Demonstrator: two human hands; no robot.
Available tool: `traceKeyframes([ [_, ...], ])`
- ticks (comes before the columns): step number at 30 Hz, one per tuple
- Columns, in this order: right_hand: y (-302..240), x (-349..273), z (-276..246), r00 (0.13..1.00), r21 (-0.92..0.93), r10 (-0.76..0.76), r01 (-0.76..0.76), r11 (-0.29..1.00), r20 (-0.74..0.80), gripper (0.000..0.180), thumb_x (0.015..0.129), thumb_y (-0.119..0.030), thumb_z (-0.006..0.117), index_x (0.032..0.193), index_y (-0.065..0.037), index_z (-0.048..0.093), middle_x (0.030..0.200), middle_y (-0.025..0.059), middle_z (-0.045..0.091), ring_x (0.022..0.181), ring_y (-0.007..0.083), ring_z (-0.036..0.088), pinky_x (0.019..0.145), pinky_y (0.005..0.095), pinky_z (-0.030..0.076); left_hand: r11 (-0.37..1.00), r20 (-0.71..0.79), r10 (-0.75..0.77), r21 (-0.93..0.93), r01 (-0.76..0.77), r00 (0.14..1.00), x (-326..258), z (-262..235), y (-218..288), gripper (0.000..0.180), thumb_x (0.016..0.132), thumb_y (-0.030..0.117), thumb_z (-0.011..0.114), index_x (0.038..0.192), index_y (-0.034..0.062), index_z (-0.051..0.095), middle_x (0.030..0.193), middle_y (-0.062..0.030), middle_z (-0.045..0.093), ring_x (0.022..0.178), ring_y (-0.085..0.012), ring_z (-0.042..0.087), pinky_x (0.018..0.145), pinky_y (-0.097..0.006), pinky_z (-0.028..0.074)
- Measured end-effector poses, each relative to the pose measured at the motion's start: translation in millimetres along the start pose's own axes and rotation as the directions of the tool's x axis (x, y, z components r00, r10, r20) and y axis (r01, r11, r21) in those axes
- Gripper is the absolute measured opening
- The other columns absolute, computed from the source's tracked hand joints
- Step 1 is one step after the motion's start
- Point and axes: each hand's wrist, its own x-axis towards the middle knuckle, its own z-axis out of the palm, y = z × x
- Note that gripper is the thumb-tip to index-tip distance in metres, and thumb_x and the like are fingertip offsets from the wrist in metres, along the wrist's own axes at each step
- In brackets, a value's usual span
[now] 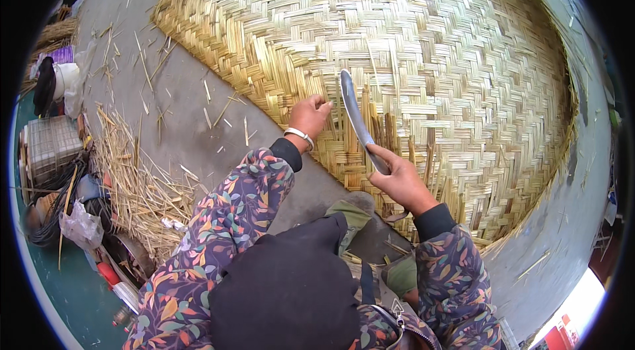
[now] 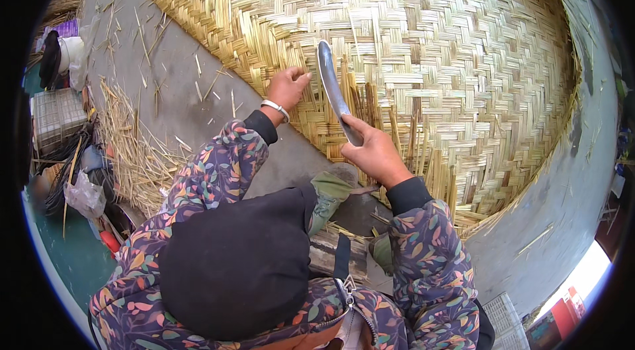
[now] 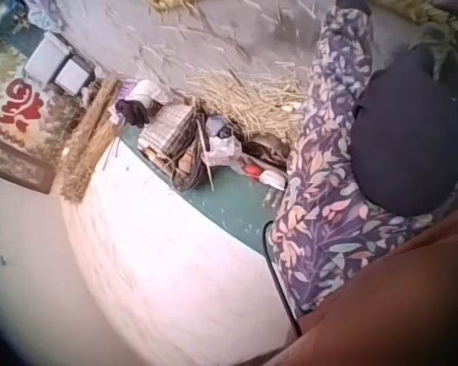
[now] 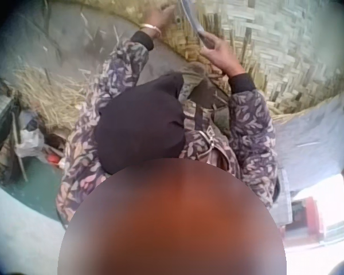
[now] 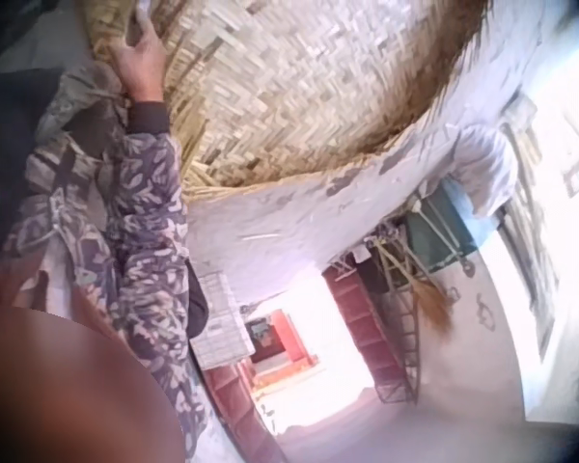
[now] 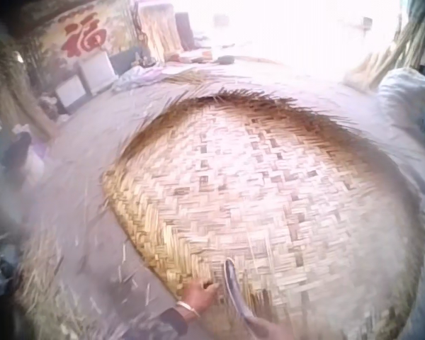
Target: The person sits on the floor and uses a curved knife to trim the edges of a large woven mat. They repeatedly tap the mat with the knife to align and cut protruding strands, working along the perimeter.
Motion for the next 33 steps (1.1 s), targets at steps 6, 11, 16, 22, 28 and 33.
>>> traceKeyframes([
  [6,2,-15,-11,0.992,0.075,0.085,-0.092,0.993,0.091,0.063,0.079,-0.013,0.068,0.140,-0.010,0.052,0.106,0.0077,0.069,0.089,0.0119,0.063,0.081,0.0283,0.051,0.910,0.293,-0.263,-0.240,0.337,0.919,15,9,12,0.024,0.085,0.022,0.073,0.078,-0.0005,0.066,0.063,-0.0036,0.059,0.051,-0.0108,0.053,0.049,-0.029,0.044],
  [11,2,-9,0,0.996,-0.135,0.012,0.001,0.991,0.094,0.062,0.082,-0.011,0.067,0.142,-0.012,0.050,0.090,0.0014,0.062,0.074,0.0068,0.053,0.068,0.0246,0.047,0.981,0.117,-0.163,-0.088,0.174,0.980,8,7,-1,0.025,0.087,0.020,0.071,0.073,0.0006,0.063,0.056,-0.0004,0.054,0.050,-0.0092,0.048,0.047,-0.029,0.039],
  [16,-8,8,5,0.997,-0.453,0.044,-0.010,0.891,0.063,0.062,0.075,-0.027,0.069,0.135,-0.015,0.056,0.096,0.0210,0.069,0.088,0.0350,0.068,0.080,0.0412,0.053,0.937,0.076,-0.179,-0.290,0.193,0.981,-6,3,-6,0.030,0.087,0.023,0.069,0.070,0.0009,0.059,0.058,-0.0097,0.056,0.048,-0.0179,0.051,0.049,-0.033,0.042],
  [22,-31,13,-6,0.994,-0.568,-0.016,0.076,0.820,0.109,0.056,0.076,-0.028,0.068,0.130,-0.017,0.060,0.093,0.0197,0.070,0.089,0.0350,0.067,0.081,0.0441,0.053,0.695,0.338,-0.286,-0.571,0.437,0.897,-5,-13,4,0.029,0.092,0.027,0.068,0.072,0.0092,0.057,0.063,0.0021,0.057,0.048,-0.0048,0.051,0.043,-0.021,0.039],
  [28,-32,3,14,0.996,-0.678,0.091,-0.061,0.732,0.008,0.052,0.077,-0.028,0.066,0.128,-0.018,0.061,0.089,0.0197,0.070,0.087,0.0347,0.068,0.080,0.0451,0.053,0.466,0.368,-0.405,-0.705,0.535,0.837,-6,-5,13,0.032,0.090,0.035,0.071,0.073,0.0127,0.054,0.061,0.0030,0.054,0.045,-0.0046,0.049,0.040,-0.018,0.036],
  [33,-23,9,5,0.998,-0.425,0.000,0.030,0.905,0.070,0.056,0.074,-0.027,0.069,0.127,-0.010,0.061,0.088,0.0217,0.069,0.087,0.0363,0.067,0.077,0.0424,0.053,0.411,0.395,-0.407,-0.726,0.551,0.824,-10,-12,14,0.029,0.090,0.033,0.071,0.077,0.0140,0.054,0.060,0.0044,0.053,0.043,-0.0039,0.045,0.039,-0.018,0.034],
])
